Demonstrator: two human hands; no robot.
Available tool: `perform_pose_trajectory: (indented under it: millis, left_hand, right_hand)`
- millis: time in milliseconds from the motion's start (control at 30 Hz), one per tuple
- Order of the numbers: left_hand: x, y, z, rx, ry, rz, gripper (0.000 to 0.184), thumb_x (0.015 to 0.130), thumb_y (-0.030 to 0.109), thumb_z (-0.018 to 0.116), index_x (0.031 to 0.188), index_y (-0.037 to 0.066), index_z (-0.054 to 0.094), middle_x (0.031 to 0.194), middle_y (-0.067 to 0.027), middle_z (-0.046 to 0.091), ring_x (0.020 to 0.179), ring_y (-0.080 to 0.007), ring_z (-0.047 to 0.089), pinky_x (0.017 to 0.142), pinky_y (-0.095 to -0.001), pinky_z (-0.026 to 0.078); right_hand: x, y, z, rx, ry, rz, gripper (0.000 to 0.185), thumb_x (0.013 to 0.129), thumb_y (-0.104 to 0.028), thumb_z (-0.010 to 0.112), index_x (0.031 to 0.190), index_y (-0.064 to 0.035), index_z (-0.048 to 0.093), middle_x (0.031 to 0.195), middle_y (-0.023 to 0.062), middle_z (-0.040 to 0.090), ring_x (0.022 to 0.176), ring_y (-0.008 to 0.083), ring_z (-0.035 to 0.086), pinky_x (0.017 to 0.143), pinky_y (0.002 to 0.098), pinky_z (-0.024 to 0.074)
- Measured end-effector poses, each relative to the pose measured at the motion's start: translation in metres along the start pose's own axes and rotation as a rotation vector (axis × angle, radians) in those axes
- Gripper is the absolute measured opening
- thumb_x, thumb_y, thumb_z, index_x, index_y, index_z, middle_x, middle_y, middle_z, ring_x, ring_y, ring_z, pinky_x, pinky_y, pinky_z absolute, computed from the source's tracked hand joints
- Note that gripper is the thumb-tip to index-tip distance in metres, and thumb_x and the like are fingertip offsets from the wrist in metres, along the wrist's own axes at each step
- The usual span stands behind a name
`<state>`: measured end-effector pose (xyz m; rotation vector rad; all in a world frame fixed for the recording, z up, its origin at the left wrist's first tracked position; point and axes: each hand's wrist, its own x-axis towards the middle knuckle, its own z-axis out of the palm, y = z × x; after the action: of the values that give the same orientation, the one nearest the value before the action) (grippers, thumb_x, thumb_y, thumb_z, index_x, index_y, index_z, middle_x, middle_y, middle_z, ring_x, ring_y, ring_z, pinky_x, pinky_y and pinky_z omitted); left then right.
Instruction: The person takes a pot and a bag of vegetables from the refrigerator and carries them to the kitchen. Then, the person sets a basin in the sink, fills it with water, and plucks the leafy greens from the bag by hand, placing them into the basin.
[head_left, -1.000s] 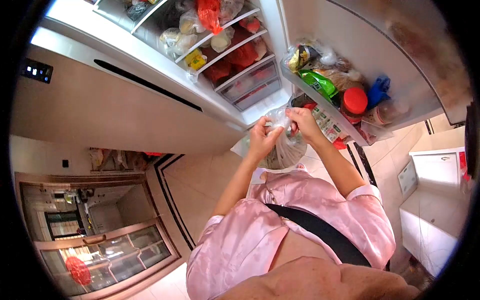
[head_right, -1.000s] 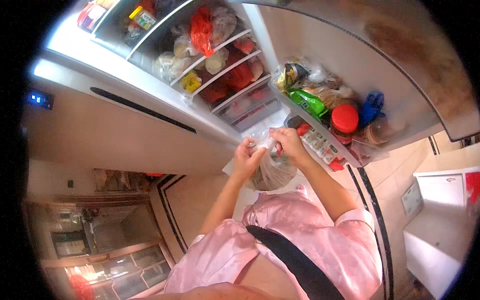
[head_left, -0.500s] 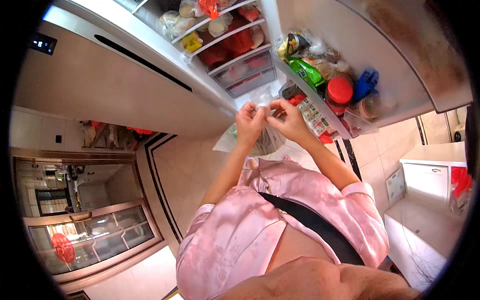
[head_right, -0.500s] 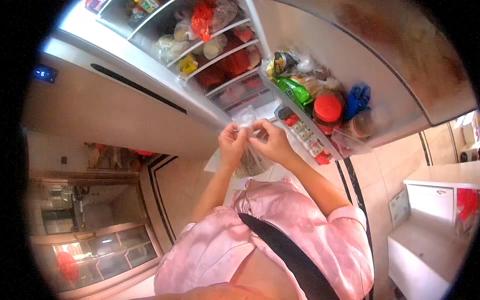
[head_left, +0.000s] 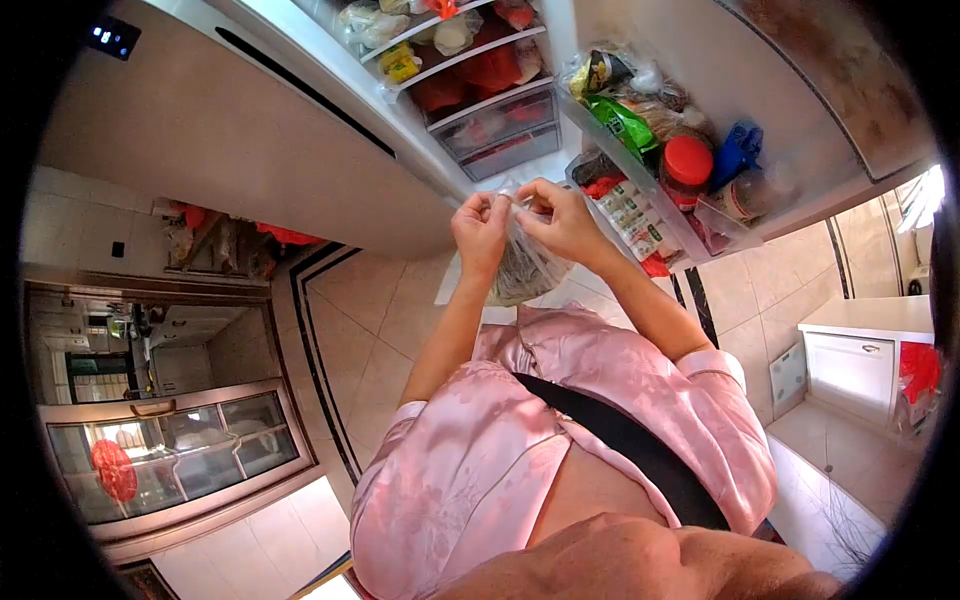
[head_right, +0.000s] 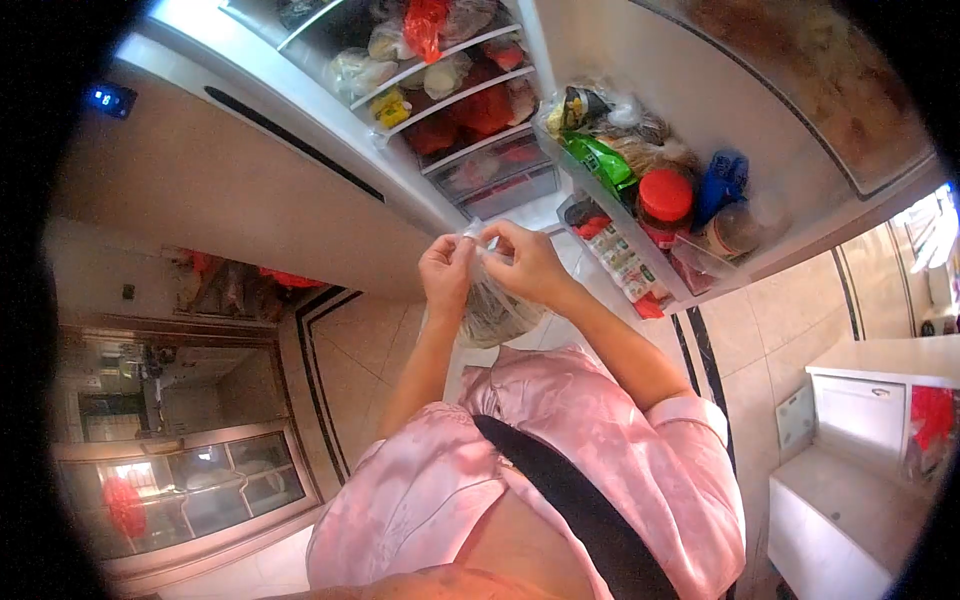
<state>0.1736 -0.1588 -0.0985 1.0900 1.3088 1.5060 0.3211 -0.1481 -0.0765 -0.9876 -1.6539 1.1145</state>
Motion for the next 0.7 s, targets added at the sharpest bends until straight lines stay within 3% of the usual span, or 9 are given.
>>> perform_pose_trajectory:
  millis: [133,167,200,267,333,500,567,633,700]
  left_hand:
    - [-0.011,0.011,-0.014,-0.048,0.011,-0.110,0.008,0.083,0.008,0.060,0.078,0.003,0.058,0.068,0.0044,0.056,0.057,-0.0002,0.046,0.048,-0.0159,0.035]
    - [-0.013,0.012,-0.018,-0.064,0.006,-0.087,0.008,0.084,0.008,0.059,0.078,0.003,0.058,0.069,0.0041,0.056,0.057,0.0000,0.046,0.048,-0.0154,0.034]
    - [-0.015,0.012,-0.025,-0.081,0.003,-0.063,0.008,0.084,0.008,0.059,0.078,0.003,0.057,0.070,0.0037,0.057,0.057,0.0001,0.045,0.048,-0.0149,0.033]
    - [-0.017,0.006,-0.046,-0.130,-0.008,-0.074,0.008,0.084,0.007,0.057,0.076,0.004,0.057,0.067,0.0032,0.056,0.055,-0.0014,0.045,0.048,-0.0160,0.034]
    - [-0.022,0.005,-0.069,-0.288,-0.055,-0.283,0.009,0.084,0.007,0.055,0.074,0.005,0.056,0.065,0.0031,0.053,0.054,-0.0037,0.045,0.050,-0.0181,0.036]
    - [-0.047,0.025,-0.105,-0.345,-0.049,-0.345,0.009,0.082,0.006,0.056,0.073,0.006,0.055,0.064,0.0037,0.051,0.054,-0.0039,0.044,0.049,-0.0190,0.034]
    - [-0.053,0.030,-0.120,-0.334,-0.045,-0.328,0.009,0.082,0.006,0.056,0.073,0.007,0.055,0.065,0.0039,0.051,0.054,-0.0035,0.043,0.049,-0.0188,0.034]
    - [-0.055,0.031,-0.141,-0.207,0.117,-0.270,0.009,0.082,0.006,0.056,0.073,0.007,0.055,0.063,0.0045,0.050,0.053,-0.0029,0.042,0.048,-0.0187,0.033]
    - [-0.061,0.026,-0.160,-0.250,0.109,-0.254,0.009,0.082,0.005,0.057,0.073,0.007,0.055,0.062,0.0052,0.049,0.052,-0.0026,0.041,0.047,-0.0189,0.032]
  right_hand:
    - [-0.012,-0.010,0.021,-0.138,0.084,-0.114,0.027,0.077,-0.020,0.065,0.100,-0.0084,0.058,0.071,0.0093,0.058,0.059,0.0215,0.057,0.054,0.0309,0.0450]
    - [-0.011,-0.010,0.029,-0.169,0.120,-0.275,0.028,0.077,-0.020,0.065,0.101,-0.0084,0.058,0.080,0.0104,0.060,0.065,0.0224,0.059,0.058,0.0321,0.0477]
    - [-0.012,-0.011,0.034,-0.167,0.125,-0.283,0.028,0.077,-0.020,0.065,0.101,-0.0084,0.058,0.080,0.0104,0.060,0.065,0.0224,0.059,0.058,0.0321,0.0477]
    - [-0.014,-0.017,0.046,-0.111,-0.002,-0.191,0.024,0.076,-0.007,0.065,0.099,-0.0062,0.060,0.088,0.0069,0.061,0.067,0.0156,0.059,0.059,0.0257,0.0475]
    - [-0.017,-0.019,0.057,-0.086,-0.061,-0.210,0.024,0.076,-0.007,0.065,0.100,-0.0056,0.060,0.087,0.0069,0.061,0.066,0.0155,0.059,0.060,0.0260,0.0476]
    - [-0.026,-0.018,0.087,0.022,-0.229,-0.139,0.024,0.076,-0.004,0.064,0.100,-0.0046,0.060,0.089,0.0086,0.062,0.073,0.0195,0.060,0.067,0.0287,0.0481]
    - [-0.029,-0.014,0.079,-0.353,-0.099,-0.438,0.021,0.078,-0.012,0.061,0.097,-0.0052,0.058,0.084,0.0109,0.061,0.078,0.0274,0.058,0.075,0.0371,0.0474]
    - [-0.042,-0.037,0.021,-0.694,0.407,-0.581,0.021,0.077,-0.009,0.059,0.097,-0.0044,0.057,0.087,0.0110,0.060,0.083,0.0277,0.056,0.075,0.0383,0.0451]
    - [-0.079,-0.019,-0.091,-0.763,1.111,-0.230,0.026,0.083,-0.014,0.058,0.104,0.0009,0.054,0.096,0.0117,0.058,0.085,0.0211,0.056,0.073,0.0320,0.0463]
